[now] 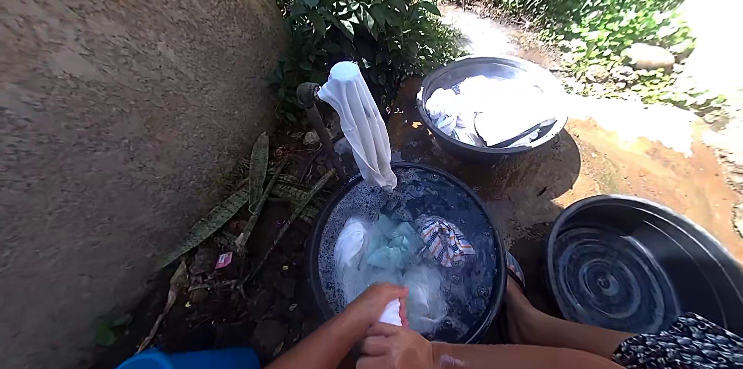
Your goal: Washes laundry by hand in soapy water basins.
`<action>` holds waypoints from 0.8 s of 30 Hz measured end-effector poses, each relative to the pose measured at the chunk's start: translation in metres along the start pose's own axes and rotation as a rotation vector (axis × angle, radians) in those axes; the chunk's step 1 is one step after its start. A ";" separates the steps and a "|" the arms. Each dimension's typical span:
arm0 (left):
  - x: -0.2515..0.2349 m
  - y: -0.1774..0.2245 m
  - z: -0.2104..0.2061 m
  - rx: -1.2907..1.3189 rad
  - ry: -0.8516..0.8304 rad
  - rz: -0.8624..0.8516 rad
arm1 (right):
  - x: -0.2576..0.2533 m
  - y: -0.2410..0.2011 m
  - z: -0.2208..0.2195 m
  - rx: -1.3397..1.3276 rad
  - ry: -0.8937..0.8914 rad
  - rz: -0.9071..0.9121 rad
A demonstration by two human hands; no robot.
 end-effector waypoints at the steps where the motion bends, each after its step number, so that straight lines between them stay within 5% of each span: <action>1: 0.013 0.004 0.006 0.187 0.068 -0.041 | -0.003 0.008 0.014 -0.111 0.077 -0.084; 5: 0.053 0.021 0.020 0.368 0.081 -0.130 | 0.007 0.064 0.061 -0.994 0.337 -0.656; 8: 0.052 0.039 0.034 0.254 0.219 -0.250 | 0.031 0.118 0.088 -1.555 0.795 -1.096; 12: 0.056 0.073 0.040 0.097 0.143 -0.384 | 0.065 0.210 0.161 -1.456 1.279 -1.039; 15: 0.071 0.081 0.044 -0.055 0.069 -0.400 | 0.085 0.275 0.213 -1.232 1.392 -1.036; 17: 0.080 0.082 0.051 -0.293 0.120 -0.364 | 0.091 0.290 0.215 -1.047 1.224 -1.194; 22: 0.086 0.080 0.071 -0.983 0.164 -0.059 | 0.089 0.247 0.076 -0.460 -0.425 -1.397; 24: 0.083 0.073 0.069 -1.116 0.089 0.079 | 0.096 0.227 0.017 -0.453 -0.636 -1.444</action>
Point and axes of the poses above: each hand's wrist, its own x-axis away from the middle knuckle, its own z-axis out of the back of the hand, y = z × x, the point moved 4 cm from there along -x, towards the middle knuckle, and after that the axes turned 14 degrees about -y, right-handed, at the moved point
